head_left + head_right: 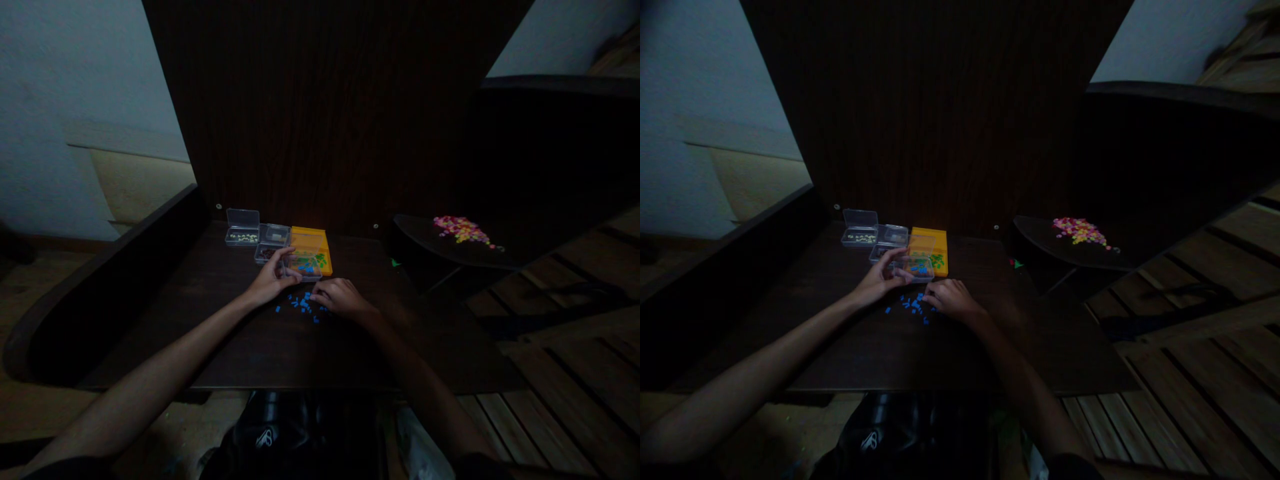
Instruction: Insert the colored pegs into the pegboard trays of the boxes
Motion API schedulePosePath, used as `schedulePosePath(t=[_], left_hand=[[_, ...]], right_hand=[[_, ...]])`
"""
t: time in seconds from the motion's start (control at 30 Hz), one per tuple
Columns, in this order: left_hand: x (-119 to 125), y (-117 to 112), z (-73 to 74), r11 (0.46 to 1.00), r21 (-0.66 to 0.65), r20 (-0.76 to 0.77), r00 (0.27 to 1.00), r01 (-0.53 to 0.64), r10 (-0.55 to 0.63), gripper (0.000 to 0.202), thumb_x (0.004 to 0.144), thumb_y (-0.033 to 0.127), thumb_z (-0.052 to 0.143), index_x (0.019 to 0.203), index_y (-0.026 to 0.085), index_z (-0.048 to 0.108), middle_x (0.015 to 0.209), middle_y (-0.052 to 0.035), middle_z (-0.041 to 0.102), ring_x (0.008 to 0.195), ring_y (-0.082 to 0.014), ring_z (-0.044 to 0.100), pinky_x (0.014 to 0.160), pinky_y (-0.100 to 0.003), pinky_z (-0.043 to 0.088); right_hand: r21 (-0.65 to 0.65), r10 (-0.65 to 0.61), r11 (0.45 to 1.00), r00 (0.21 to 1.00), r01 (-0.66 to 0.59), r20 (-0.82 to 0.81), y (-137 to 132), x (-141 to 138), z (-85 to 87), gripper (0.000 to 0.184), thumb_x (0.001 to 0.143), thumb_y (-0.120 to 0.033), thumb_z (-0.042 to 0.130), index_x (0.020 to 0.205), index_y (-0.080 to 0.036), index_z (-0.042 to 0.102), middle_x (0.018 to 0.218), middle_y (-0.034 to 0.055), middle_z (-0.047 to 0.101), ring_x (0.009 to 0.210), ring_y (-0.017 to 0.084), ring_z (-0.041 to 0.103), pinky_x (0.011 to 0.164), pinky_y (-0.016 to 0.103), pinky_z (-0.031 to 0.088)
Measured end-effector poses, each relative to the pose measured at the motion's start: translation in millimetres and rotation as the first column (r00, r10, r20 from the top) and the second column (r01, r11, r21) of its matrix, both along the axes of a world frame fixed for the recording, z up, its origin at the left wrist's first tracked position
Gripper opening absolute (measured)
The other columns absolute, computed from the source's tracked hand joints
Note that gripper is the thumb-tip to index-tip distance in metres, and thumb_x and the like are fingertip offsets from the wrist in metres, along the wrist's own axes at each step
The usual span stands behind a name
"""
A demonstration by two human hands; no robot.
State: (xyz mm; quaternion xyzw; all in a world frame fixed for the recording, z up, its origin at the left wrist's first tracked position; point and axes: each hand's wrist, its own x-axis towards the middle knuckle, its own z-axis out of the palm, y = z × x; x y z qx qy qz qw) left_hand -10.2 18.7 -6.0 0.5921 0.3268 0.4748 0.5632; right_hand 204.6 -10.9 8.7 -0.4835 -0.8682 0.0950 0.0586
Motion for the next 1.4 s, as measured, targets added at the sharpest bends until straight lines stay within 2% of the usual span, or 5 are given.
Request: schedulePosePath(t=[0.63, 0.9, 1.03, 1.2, 1.4], left_hand=[[0, -2, 1.8, 1.000, -0.017, 0.002, 1.000, 0.009, -0.009, 0.068, 0.066, 0.017, 0.077, 0.127, 0.023, 0.046, 0.131, -0.0126, 0.050, 0.081, -0.0132, 0.067, 0.086, -0.037, 0.054], [1, -4, 3.2, 1.000, -0.017, 0.026, 1.000, 0.007, -0.007, 0.069, 0.066, 0.018, 0.078, 0.127, 0.022, 0.046, 0.132, -0.0130, 0.050, 0.082, -0.0136, 0.067, 0.086, -0.037, 0.054], [2, -4, 2.0, 1.000, -0.009, 0.030, 1.000, -0.003, 0.003, 0.068, 0.067, 0.018, 0.078, 0.127, 0.023, 0.047, 0.130, -0.0129, 0.051, 0.080, -0.0134, 0.067, 0.085, -0.037, 0.054], [3, -5, 2.4, 1.000, -0.012, 0.024, 1.000, 0.021, -0.020, 0.070, 0.066, 0.017, 0.077, 0.128, 0.024, 0.046, 0.130, -0.0130, 0.049, 0.080, -0.0129, 0.066, 0.081, -0.035, 0.054], [5, -10, 4.3, 0.995, -0.054, 0.046, 0.995, 0.088, -0.086, 0.074, 0.066, 0.017, 0.077, 0.130, 0.022, 0.042, 0.111, -0.0078, 0.060, 0.080, -0.0125, 0.065, 0.081, -0.033, 0.053]], right_hand=[[0.036, -0.005, 0.999, 1.000, 0.005, 0.011, -1, 0, -7.8, 0.027, 0.094, -0.040, 0.051, 0.106, -0.022, 0.067, 0.103, 0.0065, 0.072, 0.091, 0.019, 0.065, 0.074, 0.026, 0.041], [0.035, 0.048, 0.998, 0.998, -0.047, -0.028, 2, 3, -10.8, 0.024, 0.095, -0.034, 0.050, 0.102, -0.019, 0.068, 0.095, 0.0080, 0.072, 0.084, 0.018, 0.066, 0.073, 0.026, 0.042], [-0.002, 0.095, 0.995, 0.974, -0.098, -0.205, 4, 11, -2.3, 0.020, 0.092, -0.029, 0.055, 0.097, -0.017, 0.069, 0.081, 0.0047, 0.070, 0.070, 0.013, 0.062, 0.066, 0.022, 0.041], [-0.111, 0.010, 0.990, 0.848, -0.082, -0.529, 8, 14, 20.6, 0.029, 0.089, -0.040, 0.057, 0.092, -0.014, 0.070, 0.054, -0.0029, 0.058, 0.049, 0.009, 0.050, 0.050, 0.019, 0.035], [0.050, 0.146, 0.989, 0.910, -0.138, -0.389, 26, -12, 40.7, 0.020, 0.090, -0.029, 0.058, 0.094, -0.014, 0.070, 0.067, 0.0007, 0.065, 0.058, 0.010, 0.054, 0.058, 0.020, 0.036]])
